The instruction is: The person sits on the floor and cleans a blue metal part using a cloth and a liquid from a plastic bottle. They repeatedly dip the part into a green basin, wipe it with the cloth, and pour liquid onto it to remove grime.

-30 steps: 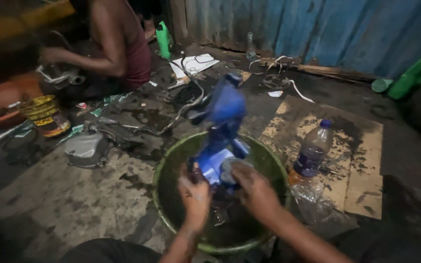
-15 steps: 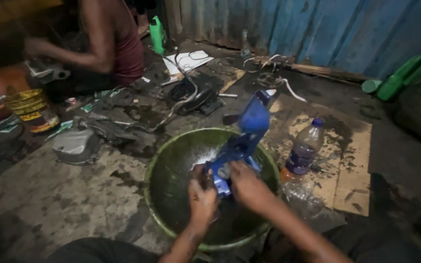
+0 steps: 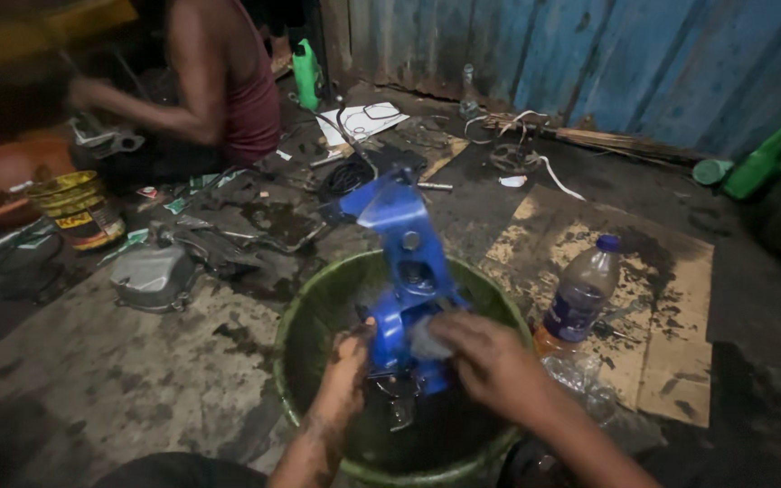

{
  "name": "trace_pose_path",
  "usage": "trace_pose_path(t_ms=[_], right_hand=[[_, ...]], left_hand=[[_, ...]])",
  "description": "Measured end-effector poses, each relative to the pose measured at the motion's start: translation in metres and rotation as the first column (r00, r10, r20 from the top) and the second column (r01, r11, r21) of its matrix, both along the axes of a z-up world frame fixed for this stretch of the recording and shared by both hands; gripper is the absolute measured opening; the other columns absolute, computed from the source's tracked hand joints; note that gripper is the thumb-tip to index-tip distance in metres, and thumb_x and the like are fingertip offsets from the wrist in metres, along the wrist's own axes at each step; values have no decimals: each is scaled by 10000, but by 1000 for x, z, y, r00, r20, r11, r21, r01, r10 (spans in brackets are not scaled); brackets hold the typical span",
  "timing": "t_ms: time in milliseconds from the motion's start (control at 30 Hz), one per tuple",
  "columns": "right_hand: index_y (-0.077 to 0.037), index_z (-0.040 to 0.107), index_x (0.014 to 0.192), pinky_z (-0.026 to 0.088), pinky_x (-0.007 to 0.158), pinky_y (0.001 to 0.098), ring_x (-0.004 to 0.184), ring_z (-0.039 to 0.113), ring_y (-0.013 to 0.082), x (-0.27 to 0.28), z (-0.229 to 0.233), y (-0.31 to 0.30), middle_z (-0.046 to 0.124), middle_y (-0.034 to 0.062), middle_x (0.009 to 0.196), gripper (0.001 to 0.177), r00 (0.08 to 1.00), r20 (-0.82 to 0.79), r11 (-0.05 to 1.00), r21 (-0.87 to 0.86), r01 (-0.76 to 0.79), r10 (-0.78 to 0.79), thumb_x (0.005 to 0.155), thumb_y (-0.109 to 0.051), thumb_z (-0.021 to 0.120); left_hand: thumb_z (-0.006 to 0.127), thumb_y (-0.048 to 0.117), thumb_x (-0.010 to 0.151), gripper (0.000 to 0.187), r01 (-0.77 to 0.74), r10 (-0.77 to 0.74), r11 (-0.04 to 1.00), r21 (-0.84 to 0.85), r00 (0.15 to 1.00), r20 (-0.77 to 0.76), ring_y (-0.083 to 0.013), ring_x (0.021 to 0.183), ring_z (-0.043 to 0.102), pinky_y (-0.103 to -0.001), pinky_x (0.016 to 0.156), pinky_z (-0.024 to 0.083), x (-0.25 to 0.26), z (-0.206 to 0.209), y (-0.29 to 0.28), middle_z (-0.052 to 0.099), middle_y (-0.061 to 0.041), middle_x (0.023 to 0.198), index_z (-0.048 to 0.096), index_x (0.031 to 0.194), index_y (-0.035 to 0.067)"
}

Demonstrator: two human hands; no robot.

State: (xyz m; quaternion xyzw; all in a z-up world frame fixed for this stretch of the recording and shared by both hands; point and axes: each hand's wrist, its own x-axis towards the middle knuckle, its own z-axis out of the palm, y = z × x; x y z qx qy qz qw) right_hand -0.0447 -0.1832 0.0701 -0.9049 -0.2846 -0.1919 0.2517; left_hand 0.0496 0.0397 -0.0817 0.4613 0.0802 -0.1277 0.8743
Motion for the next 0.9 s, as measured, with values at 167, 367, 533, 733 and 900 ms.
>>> trace_pose_path(t_ms=[167, 367, 533, 733, 900], right_hand=[[-27, 653, 1304, 540, 983, 425, 1171, 649, 367, 1, 8, -9, 622, 188, 1335, 533, 922, 99, 918, 185, 352, -374, 782, -21, 758], [-23, 655, 1334, 546, 952, 458, 1175, 612, 373, 30, 10, 4, 619, 177, 1329, 578, 855, 320, 883, -101, 459, -408, 767, 71, 715], [20, 632, 1366, 526, 1029, 448, 1244, 558, 377, 25, -7, 19, 589, 187, 1395, 742, 939, 224, 908, -272, 317, -261, 638, 160, 654], [-71, 687, 1274, 493, 1035, 371, 1180, 637, 283, 14, 5, 6, 635, 84, 1302, 500, 978, -200, 998, -39, 51, -58, 786, 36, 705], [-45, 721, 1184, 544, 949, 355, 1095, 669, 284, 2, 8, 14, 653, 82, 1281, 403, 966, -211, 974, 139, 181, -150, 782, -34, 757]], left_hand=[[718, 431, 908, 455, 132, -130, 991, 22, 988, -80, -226, 793, 712, -401, 628, 591, -17, 21, -8, 716, -98, 951, 641, 1173, 69], [628, 590, 853, 599, 211, -164, 955, 210, 962, -219, -243, 864, 669, -445, 658, 552, -53, 73, -33, 696, -76, 1046, 560, 1339, 247], [554, 660, 907, 712, 111, -153, 939, 327, 983, 105, -208, 1026, 674, -379, 820, 582, -51, 78, -25, 705, -96, 1183, 619, 1359, 114], [538, 653, 938, 701, 205, -204, 975, 89, 979, -26, -259, 853, 657, -436, 741, 573, -46, 70, -24, 689, -139, 1014, 678, 1249, 41], [535, 639, 910, 669, 226, -224, 972, 66, 974, -32, -220, 910, 684, -412, 813, 585, -37, 73, -29, 724, -93, 1064, 669, 1257, 83]])
